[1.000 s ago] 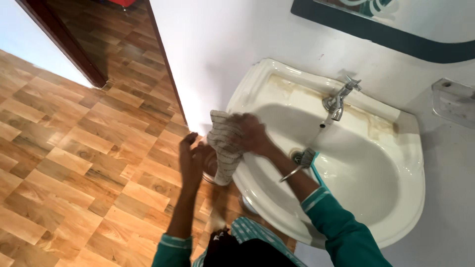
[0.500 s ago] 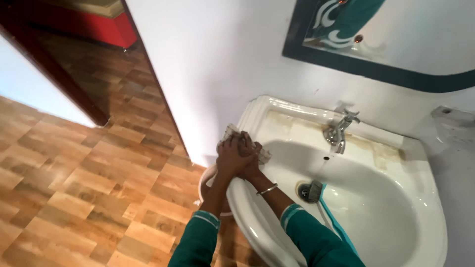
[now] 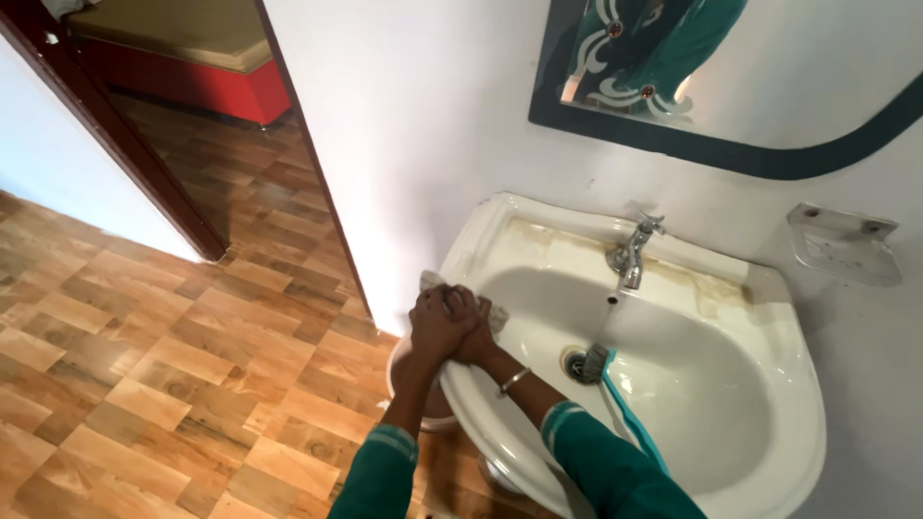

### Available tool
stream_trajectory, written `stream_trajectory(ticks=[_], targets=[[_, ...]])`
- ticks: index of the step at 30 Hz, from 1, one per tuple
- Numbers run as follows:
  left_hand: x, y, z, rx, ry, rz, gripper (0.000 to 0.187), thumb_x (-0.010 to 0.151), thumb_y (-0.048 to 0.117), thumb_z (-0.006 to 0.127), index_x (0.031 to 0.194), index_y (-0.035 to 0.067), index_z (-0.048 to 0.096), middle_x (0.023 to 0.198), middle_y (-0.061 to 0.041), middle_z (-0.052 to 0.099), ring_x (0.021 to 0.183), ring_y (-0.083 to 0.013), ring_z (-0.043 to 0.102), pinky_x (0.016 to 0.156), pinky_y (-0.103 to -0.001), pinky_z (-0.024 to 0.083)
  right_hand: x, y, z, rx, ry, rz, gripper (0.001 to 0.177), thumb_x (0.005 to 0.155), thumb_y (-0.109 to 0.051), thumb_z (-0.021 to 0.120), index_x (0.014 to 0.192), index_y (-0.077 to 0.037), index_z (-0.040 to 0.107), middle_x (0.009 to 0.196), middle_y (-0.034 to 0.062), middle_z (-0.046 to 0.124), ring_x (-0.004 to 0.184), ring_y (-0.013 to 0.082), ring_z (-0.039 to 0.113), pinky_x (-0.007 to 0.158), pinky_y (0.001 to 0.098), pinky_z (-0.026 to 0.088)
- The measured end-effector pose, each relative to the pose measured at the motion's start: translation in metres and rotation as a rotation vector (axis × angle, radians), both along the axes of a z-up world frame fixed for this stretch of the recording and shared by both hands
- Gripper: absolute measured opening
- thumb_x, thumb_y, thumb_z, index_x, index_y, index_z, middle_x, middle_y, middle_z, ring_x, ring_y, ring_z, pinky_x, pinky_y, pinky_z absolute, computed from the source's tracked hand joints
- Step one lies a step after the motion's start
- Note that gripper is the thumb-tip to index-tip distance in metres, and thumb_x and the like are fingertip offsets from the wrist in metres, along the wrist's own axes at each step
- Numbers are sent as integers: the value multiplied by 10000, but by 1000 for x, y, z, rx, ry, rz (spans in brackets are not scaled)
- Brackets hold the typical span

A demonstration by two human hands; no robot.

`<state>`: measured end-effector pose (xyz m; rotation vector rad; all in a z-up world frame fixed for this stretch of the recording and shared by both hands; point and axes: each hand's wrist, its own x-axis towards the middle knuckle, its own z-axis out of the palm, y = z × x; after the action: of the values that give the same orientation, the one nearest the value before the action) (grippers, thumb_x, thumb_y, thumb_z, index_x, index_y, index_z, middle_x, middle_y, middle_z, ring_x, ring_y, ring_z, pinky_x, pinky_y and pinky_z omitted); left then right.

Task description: The person cleans a sink and the surrounding wall by hand with a cloth, wiping around the faucet, basin, and fixtures.

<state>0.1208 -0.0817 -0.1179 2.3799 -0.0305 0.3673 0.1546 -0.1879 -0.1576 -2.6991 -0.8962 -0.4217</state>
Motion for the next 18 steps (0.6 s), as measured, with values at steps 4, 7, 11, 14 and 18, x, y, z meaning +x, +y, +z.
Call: stream_trajectory(ticks=[4,7,11,14,18], targets=[[-75,-24,-15,-4,-43,87,742,877,477,723,1455,101,448,1560,-327,271,1429,-564,219,1095,-672,303,-58,-35,4,-132,-63,326,898,782,-561,713,1549,-184,438,1615,222,295,1456,475,232,959,656,325],[-139,-56,-16,-27,-44,154,741,882,474,723,1453,95,442,1556,-348,256,1424,-579,212,1096,-668,304,-112,-71,25,-168,141,462,961,774,-586,717,1560,-150,376,1670,255,194,1516,513,130,992,657,356],[-208,-90,-6,628,-284,-92,561,904,459,701,1366,206,509,1510,-367,258,1378,-635,187,1111,-722,271,-168,-108,59,-492,539,420,941,879,-576,607,1652,-239,190,1723,231,14,1532,533,-37,1082,755,199],[-210,-109,-2,-276,-43,144,781,712,387,860,1398,155,567,1608,-250,198,1462,-570,85,1104,-700,230,-172,-107,46,-378,-337,423,842,956,-631,484,1645,-255,180,1648,247,111,1495,498,49,1062,685,144],[-175,-78,-3,-211,82,159,821,704,405,867,1423,183,540,1659,-157,229,1447,-538,101,1111,-661,281,-159,-93,17,-212,174,409,865,938,-634,504,1642,-243,191,1654,237,126,1504,485,59,1075,683,147]])
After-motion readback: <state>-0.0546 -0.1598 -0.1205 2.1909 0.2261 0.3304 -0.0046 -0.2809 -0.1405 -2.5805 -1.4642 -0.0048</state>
